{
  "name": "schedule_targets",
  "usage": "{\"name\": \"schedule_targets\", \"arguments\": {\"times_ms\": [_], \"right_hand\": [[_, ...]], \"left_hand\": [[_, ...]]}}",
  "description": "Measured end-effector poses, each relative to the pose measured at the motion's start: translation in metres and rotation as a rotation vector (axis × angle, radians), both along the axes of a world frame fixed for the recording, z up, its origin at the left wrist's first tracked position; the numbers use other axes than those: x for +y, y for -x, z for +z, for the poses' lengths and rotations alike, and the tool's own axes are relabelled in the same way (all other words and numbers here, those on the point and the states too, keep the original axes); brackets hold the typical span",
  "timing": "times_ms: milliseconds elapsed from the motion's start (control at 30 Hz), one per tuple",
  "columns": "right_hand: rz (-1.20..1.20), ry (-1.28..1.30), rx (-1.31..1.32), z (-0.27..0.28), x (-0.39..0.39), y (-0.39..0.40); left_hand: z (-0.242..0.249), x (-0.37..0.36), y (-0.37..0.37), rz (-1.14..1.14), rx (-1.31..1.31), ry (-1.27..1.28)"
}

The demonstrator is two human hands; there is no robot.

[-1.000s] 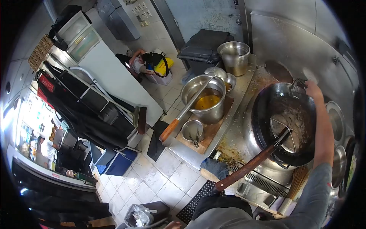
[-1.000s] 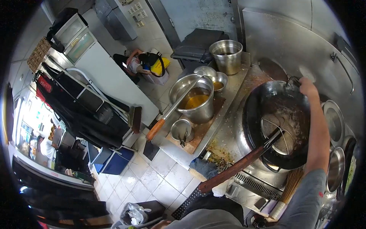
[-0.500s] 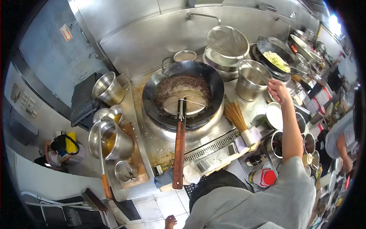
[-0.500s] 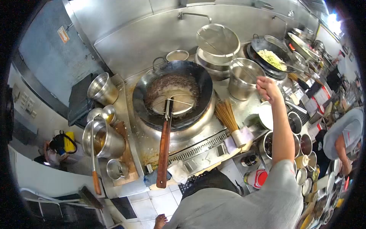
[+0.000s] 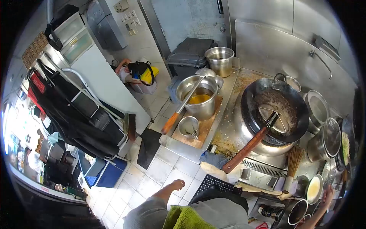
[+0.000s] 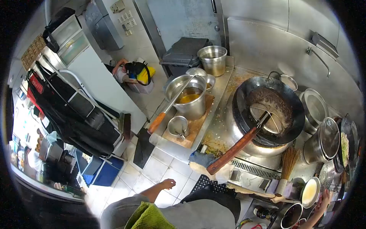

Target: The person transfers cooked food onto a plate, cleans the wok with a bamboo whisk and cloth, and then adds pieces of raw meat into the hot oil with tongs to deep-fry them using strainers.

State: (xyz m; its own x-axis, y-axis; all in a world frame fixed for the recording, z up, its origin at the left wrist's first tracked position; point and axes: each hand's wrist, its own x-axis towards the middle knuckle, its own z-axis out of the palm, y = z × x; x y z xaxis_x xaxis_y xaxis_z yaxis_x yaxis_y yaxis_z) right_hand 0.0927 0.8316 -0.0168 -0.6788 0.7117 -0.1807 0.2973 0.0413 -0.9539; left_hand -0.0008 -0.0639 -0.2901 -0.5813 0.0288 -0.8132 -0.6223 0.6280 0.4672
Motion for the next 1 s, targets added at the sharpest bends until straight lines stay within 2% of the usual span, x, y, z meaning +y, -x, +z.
{"name": "schedule_targets", "arguments": {"times_ms": [33,67,133,167,267,300,367,400,433,500,533,567,600,667,700,767,833,933,967,1000], "right_hand": [[0.174,0.047,-0.085,0.01,0.016,-0.007],[0.176,0.051,-0.081,0.002,0.03,-0.009],[0.008,-0.766,-0.337,-0.009,0.059,-0.021],[-0.131,-1.129,-0.309,-0.009,0.066,-0.029],[-0.019,-1.033,0.018,0.064,-0.05,-0.026],[0.2,-0.91,0.395,0.015,-0.054,-0.041],[0.726,-0.412,0.23,0.085,-0.215,0.001],[0.898,-0.181,0.073,0.12,-0.296,0.022],[0.732,0.48,0.005,0.034,-0.291,0.017],[1.044,-0.021,-0.227,-0.096,-0.296,0.017],[1.045,-0.285,-0.417,-0.149,-0.293,0.01],[1.058,-0.734,-0.176,-0.264,-0.27,-0.014],[0.969,-0.703,-0.433,-0.255,-0.291,0.001],[0.532,-0.509,-0.569,-0.265,-0.311,0.02],[0.549,-0.51,-0.559,-0.284,-0.309,0.031],[0.818,-0.829,-0.819,-0.366,-0.284,0.034],[0.904,-0.887,-0.78,-0.43,-0.275,0.032],[0.908,-0.935,-0.692,-0.406,-0.286,0.032],[0.889,-0.839,-0.737,-0.402,-0.285,0.03],[0.864,-0.747,-0.781,-0.4,-0.285,0.028]], "left_hand": [[0.001,0.001,0.0,0.012,0.008,0.024],[0.002,0.003,-0.003,0.024,0.009,0.047],[0.006,0.008,-0.012,0.03,0.002,0.056],[0.009,0.01,-0.015,0.038,0.001,0.064],[0.014,0.017,-0.04,0.072,-0.034,0.083],[0.018,0.021,-0.046,0.087,-0.034,0.104],[0.018,0.029,-0.06,0.113,-0.034,0.136],[0.019,0.036,-0.071,0.127,-0.036,0.137],[0.027,0.045,-0.079,0.154,-0.048,0.134],[0.036,0.056,-0.093,0.195,-0.055,0.111],[0.036,0.061,-0.103,0.211,-0.055,0.089],[0.034,0.064,-0.113,0.22,-0.064,0.118],[0.034,0.067,-0.124,0.234,-0.07,0.118],[0.045,0.075,-0.137,0.272,-0.142,0.166],[0.042,0.074,-0.147,0.3,-0.145,0.187],[0.048,0.075,-0.163,0.359,-0.134,0.203],[0.054,0.074,-0.177,0.409,-0.16,0.219],[0.063,0.071,-0.203,0.383,-0.128,0.123],[0.071,0.064,-0.215,0.836,-0.238,-0.306],[0.076,0.073,-0.221,0.843,-0.242,-0.304]]}}
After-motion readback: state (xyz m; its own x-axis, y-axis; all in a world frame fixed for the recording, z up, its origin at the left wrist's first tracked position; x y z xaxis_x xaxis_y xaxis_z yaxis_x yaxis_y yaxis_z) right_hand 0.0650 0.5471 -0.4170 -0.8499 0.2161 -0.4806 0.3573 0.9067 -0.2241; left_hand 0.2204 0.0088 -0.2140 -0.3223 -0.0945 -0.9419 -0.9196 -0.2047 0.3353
